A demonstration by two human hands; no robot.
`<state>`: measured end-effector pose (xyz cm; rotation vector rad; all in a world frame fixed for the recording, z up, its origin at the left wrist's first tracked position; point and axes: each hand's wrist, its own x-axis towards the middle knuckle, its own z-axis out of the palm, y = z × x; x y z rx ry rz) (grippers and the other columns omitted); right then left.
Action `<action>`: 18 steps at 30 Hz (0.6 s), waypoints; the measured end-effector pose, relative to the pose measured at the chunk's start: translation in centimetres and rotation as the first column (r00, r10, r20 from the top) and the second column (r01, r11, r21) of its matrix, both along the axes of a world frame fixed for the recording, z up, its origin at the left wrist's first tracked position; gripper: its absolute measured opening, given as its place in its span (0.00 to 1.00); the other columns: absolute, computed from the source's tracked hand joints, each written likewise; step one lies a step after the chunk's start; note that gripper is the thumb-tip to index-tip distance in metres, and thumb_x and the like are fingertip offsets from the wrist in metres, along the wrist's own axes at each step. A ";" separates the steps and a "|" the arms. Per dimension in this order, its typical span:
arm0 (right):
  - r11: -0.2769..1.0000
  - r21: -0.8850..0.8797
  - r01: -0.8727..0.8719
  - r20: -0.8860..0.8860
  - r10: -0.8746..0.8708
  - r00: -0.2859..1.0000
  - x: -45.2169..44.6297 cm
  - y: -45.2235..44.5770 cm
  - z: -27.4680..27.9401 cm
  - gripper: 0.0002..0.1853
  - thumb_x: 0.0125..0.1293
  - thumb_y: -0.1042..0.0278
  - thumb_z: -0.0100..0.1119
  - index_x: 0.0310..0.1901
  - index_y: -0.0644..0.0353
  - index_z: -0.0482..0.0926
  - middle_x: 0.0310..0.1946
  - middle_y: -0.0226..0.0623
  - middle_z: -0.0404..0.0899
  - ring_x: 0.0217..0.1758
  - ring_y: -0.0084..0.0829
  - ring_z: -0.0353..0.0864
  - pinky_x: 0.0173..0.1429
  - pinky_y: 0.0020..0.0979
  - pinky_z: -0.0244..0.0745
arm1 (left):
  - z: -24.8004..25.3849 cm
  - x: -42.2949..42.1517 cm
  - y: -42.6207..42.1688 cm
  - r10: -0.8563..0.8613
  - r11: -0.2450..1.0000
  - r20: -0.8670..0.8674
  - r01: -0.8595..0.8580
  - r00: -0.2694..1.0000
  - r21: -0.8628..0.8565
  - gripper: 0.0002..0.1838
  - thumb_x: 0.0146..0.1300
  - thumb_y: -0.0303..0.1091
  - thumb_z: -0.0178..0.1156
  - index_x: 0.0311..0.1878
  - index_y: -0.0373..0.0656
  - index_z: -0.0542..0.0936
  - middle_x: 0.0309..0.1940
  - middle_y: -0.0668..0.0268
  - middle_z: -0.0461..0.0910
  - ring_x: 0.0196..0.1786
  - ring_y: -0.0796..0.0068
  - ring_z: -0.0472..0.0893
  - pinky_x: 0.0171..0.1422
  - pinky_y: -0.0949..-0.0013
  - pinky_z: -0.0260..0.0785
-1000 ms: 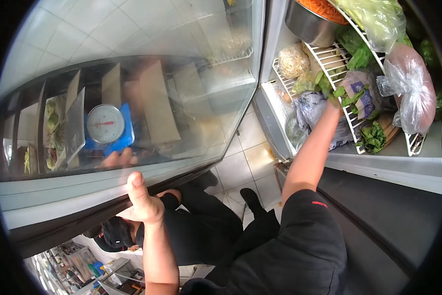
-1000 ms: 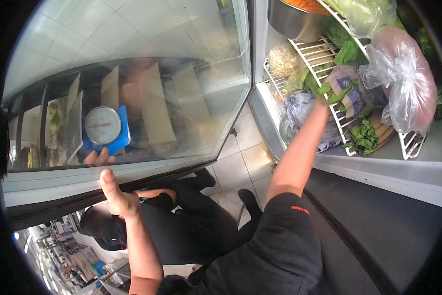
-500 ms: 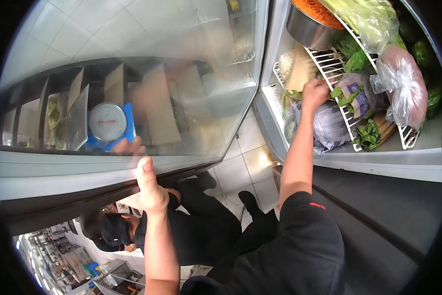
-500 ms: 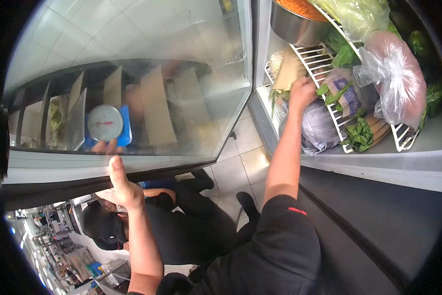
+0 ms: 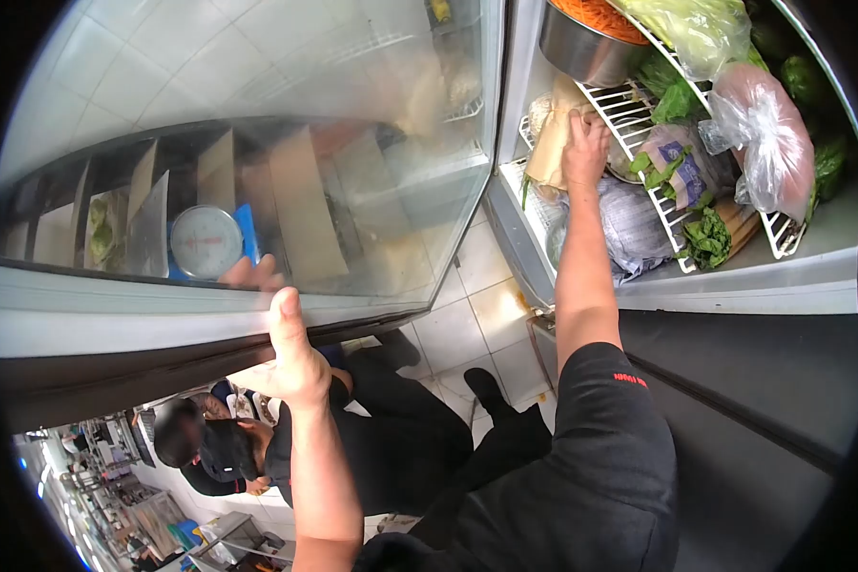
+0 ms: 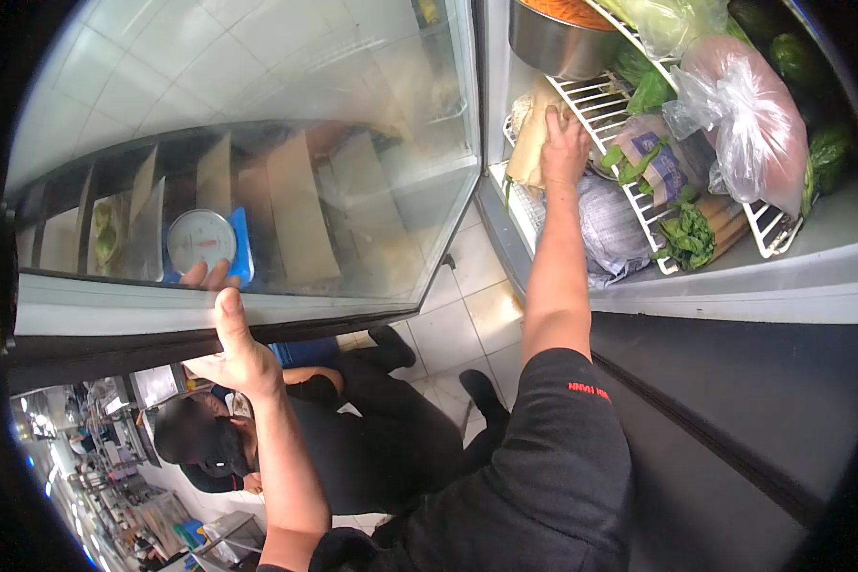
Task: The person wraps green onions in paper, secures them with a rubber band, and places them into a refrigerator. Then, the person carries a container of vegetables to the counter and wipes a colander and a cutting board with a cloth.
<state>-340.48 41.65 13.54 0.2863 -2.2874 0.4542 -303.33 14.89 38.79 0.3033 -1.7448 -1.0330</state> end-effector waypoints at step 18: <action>0.864 -0.460 0.205 0.597 0.130 0.792 0.2 -0.8 4.1 0.48 0.52 0.64 0.78 0.74 0.61 0.64 0.59 0.63 0.74 0.59 0.57 0.80 0.65 0.46 0.78 | -0.2 -0.5 -0.6 -0.109 0.982 -0.150 0.130 0.983 0.139 0.39 0.64 0.23 0.72 0.73 0.34 0.61 0.61 0.45 0.76 0.60 0.54 0.81 0.70 0.51 0.75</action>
